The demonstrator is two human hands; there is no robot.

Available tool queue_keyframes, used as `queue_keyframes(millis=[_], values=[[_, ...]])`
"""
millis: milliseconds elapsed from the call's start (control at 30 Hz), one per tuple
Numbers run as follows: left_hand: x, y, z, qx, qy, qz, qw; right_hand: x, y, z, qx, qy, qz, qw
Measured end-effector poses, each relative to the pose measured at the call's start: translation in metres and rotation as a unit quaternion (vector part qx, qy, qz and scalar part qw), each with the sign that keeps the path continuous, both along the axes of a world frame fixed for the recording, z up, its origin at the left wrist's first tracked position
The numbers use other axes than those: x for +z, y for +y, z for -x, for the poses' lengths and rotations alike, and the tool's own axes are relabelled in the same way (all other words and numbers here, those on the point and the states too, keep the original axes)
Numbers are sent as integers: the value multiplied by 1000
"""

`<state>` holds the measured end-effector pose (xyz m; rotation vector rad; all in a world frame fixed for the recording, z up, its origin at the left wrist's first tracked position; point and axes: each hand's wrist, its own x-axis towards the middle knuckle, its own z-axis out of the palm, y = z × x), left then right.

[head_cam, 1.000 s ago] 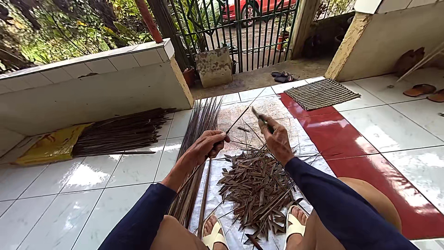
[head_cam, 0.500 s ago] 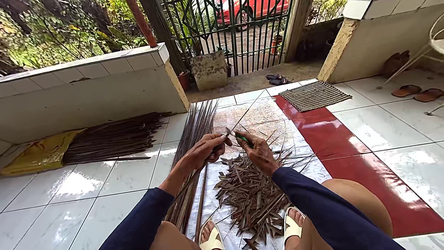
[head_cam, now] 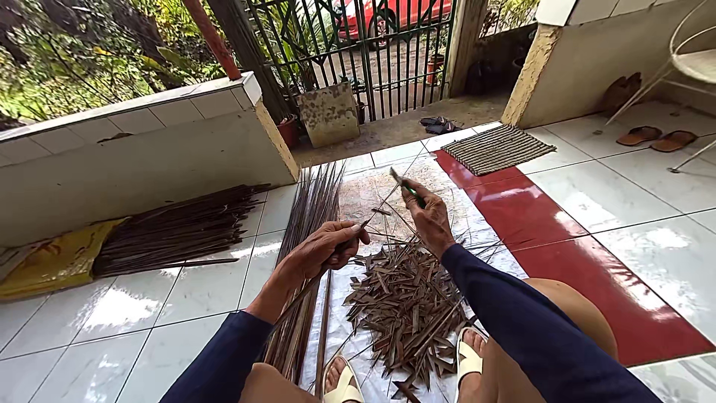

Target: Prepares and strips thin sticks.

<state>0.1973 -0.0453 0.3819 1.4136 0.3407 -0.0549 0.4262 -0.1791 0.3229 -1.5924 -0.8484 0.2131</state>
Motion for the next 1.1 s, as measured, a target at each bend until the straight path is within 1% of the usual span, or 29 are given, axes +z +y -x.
queue_keyframes(millis=[67,133,200,267,367,467,600,833,967,1100], values=[[0,0,2,7,1,-10,1000,3,-2,-13,-40,9,-4,999],[0,-1,2,36,0,-36,999,5,-4,-22,-50,8,-18,999],[-1,-3,0,73,-3,-74,995,7,-9,-15,-15,-2,-20,1000],[-2,-2,-1,93,-4,-115,989,8,-16,4,49,-23,7,999],[-4,-2,-4,93,-1,-168,981,5,-19,32,134,-38,49,989],[-5,-5,-8,82,6,-203,976,-3,-17,41,166,-60,78,981],[-6,-5,-10,79,4,-237,968,-3,-15,39,148,-79,107,980],[-4,-5,-13,79,-5,-254,964,-1,-15,40,98,-113,101,983],[-3,-5,-11,71,-7,-257,964,3,-15,34,71,-95,95,988],[-1,-7,-9,67,-11,-247,967,6,-14,19,69,-60,86,992]])
